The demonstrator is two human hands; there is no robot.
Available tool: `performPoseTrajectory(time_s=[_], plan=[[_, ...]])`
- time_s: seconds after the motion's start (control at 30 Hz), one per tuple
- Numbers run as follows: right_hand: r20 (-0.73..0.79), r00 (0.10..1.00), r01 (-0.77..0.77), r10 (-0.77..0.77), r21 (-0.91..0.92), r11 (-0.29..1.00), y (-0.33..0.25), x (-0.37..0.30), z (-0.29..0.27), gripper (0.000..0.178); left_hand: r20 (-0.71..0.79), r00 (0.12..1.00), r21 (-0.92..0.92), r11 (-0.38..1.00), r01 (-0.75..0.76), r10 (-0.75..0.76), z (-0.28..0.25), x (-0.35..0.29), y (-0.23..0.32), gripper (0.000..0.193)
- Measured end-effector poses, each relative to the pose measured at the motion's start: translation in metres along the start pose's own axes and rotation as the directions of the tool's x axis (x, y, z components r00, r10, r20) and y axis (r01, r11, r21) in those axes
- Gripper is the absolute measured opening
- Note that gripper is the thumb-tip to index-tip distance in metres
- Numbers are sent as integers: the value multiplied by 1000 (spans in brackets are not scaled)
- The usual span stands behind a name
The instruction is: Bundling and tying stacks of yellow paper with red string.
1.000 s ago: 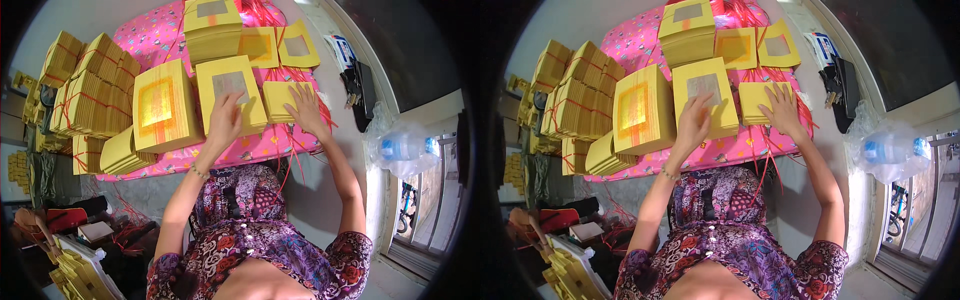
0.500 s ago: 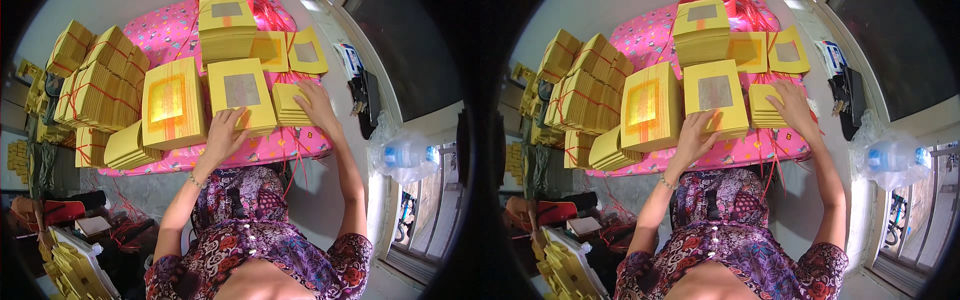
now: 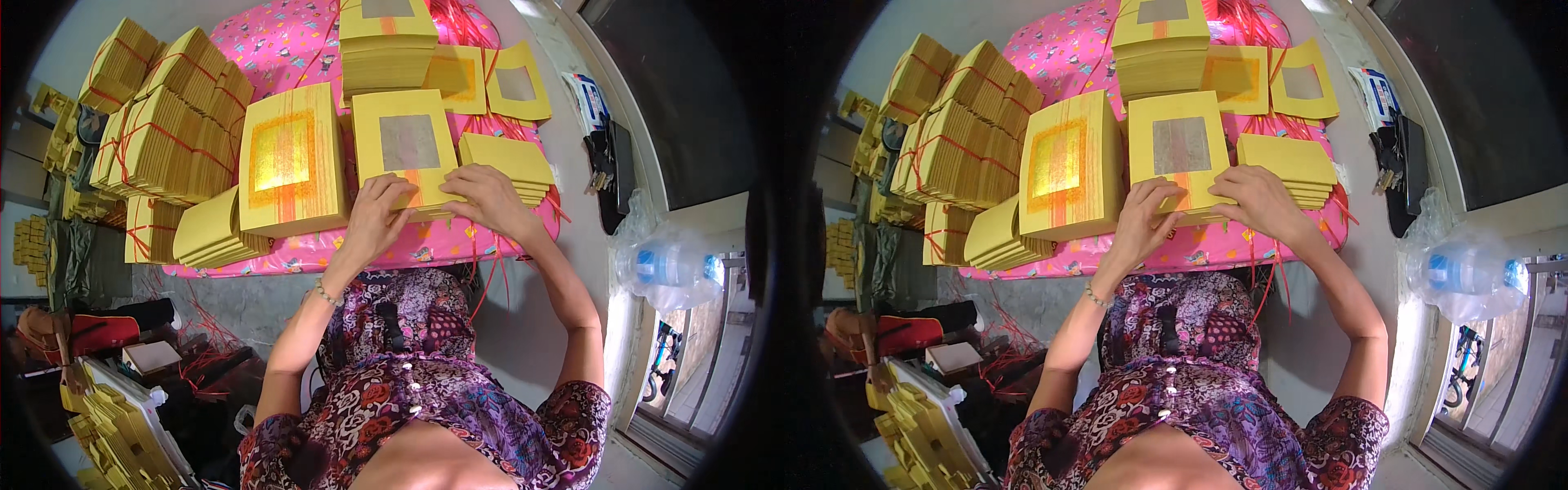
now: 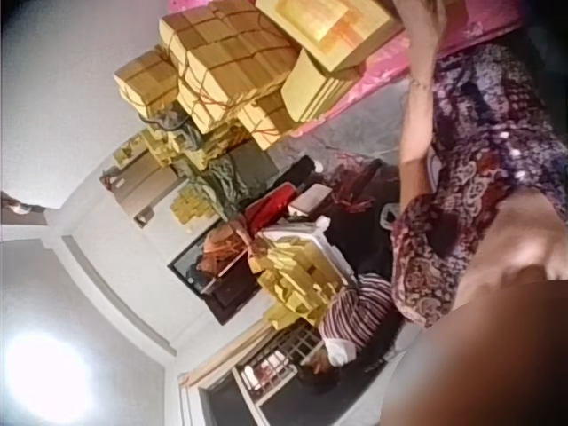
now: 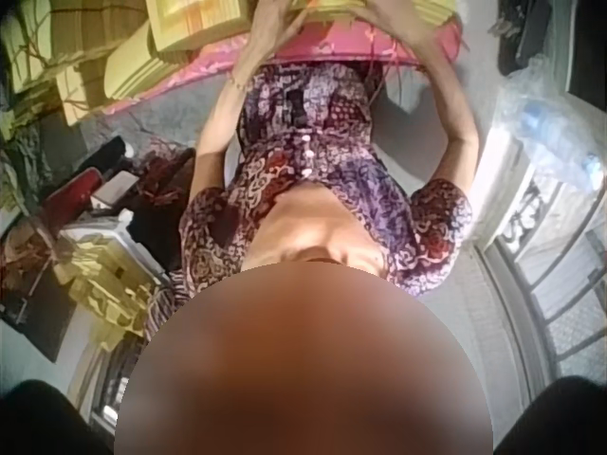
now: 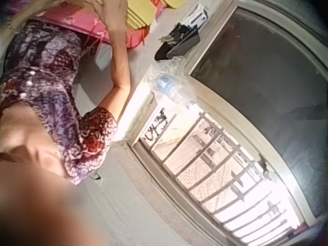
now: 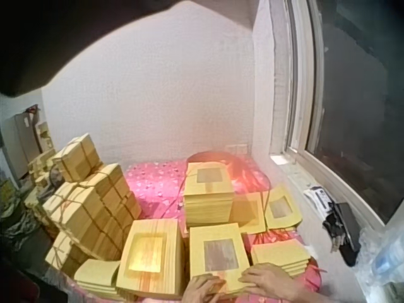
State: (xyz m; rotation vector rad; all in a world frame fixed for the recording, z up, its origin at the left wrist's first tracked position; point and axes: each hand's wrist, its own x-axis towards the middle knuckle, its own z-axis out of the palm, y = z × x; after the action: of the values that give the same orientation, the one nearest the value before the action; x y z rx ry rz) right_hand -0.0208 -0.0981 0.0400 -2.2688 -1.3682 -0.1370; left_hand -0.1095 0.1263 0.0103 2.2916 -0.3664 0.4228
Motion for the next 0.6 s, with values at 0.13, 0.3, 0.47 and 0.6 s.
performPoseTrajectory(time_s=[0.13,0.3,0.47,0.6], plan=[[-3,998,-56,57,84,995,0,3,0,20,-17,1000,-32,999,4,-5,2,-2,-2,28],[11,995,-98,97,116,988,-1,6,-2,20,-4,999,-51,997,50,-50,-1,-3,-3,22],[68,988,-148,142,110,983,-2,8,-3,16,-21,996,-74,993,90,-92,-2,-3,-2,16],[75,984,-168,160,123,978,-3,8,-5,16,-44,990,-112,985,129,-135,1,-3,-2,13]])
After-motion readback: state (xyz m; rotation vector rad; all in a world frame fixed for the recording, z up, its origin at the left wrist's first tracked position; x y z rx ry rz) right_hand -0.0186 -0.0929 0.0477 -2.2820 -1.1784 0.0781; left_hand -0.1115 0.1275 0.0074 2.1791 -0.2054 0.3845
